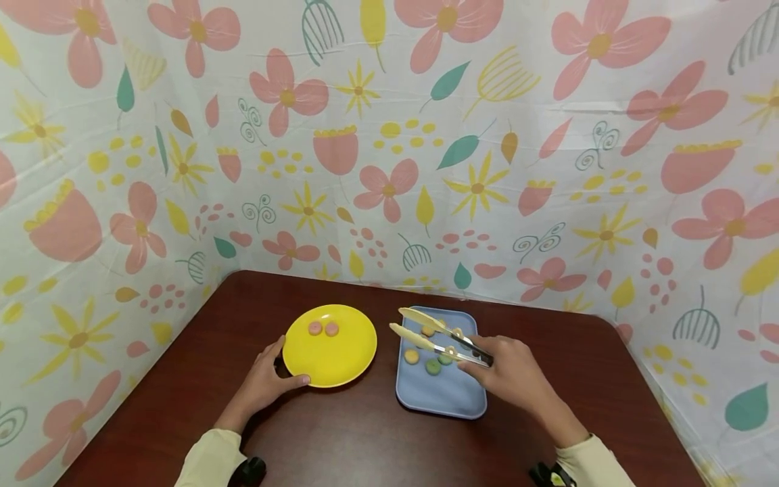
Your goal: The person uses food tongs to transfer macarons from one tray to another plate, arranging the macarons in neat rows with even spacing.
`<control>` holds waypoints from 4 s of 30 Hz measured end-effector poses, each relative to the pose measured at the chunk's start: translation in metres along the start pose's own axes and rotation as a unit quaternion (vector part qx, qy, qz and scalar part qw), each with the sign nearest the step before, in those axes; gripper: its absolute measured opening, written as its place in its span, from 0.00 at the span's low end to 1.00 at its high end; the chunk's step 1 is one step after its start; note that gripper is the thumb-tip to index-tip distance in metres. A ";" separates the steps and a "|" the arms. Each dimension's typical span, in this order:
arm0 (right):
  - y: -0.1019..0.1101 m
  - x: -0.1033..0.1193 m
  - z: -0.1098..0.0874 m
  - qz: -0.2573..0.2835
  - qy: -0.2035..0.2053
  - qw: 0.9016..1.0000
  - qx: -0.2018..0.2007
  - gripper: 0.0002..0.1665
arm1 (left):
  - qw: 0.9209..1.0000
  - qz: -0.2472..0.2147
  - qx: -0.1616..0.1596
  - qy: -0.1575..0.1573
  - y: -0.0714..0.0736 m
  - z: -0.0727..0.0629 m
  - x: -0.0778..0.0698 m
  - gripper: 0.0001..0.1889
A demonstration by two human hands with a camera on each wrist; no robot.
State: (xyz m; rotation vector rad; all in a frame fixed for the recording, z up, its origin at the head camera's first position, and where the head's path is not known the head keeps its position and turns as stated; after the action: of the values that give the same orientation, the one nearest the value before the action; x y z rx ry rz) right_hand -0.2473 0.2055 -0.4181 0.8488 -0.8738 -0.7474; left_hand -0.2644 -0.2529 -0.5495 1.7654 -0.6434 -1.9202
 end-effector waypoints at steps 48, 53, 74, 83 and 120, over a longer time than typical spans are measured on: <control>-0.020 -0.047 -0.079 -0.040 -0.063 0.997 0.036 0.27 | 1.000 -0.002 -0.005 -0.006 0.001 -0.002 -0.002 0.63; -0.021 -0.047 -0.079 -0.033 -0.080 0.995 0.047 0.28 | 1.000 0.000 -0.007 -0.008 0.001 -0.001 -0.002 0.63; -0.024 -0.053 -0.077 0.007 -0.115 0.991 0.073 0.28 | 1.000 -0.003 -0.007 -0.012 0.001 -0.002 -0.002 0.63; -0.019 -0.049 -0.071 0.009 -0.081 0.996 0.037 0.25 | 1.000 -0.002 -0.007 -0.013 0.000 -0.001 -0.002 0.62; -0.040 0.007 0.035 0.047 -0.020 0.997 0.060 0.34 | 1.000 0.003 -0.003 0.006 0.001 0.000 0.000 0.64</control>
State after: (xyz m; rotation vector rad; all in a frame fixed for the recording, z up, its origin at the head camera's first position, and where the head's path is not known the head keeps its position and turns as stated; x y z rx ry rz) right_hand -0.2829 0.1699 -0.4371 0.8948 -0.9962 -0.6367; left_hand -0.2646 -0.2538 -0.5489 1.7678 -0.6384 -1.9040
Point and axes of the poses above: each hand's wrist, its own z-axis towards the middle knuckle, its own y-axis out of the back of the hand, x = y × z, the point moved 3 cm from there along z, towards the middle knuckle, and after that the axes turned 3 degrees about -x, right-handed, at the moved point
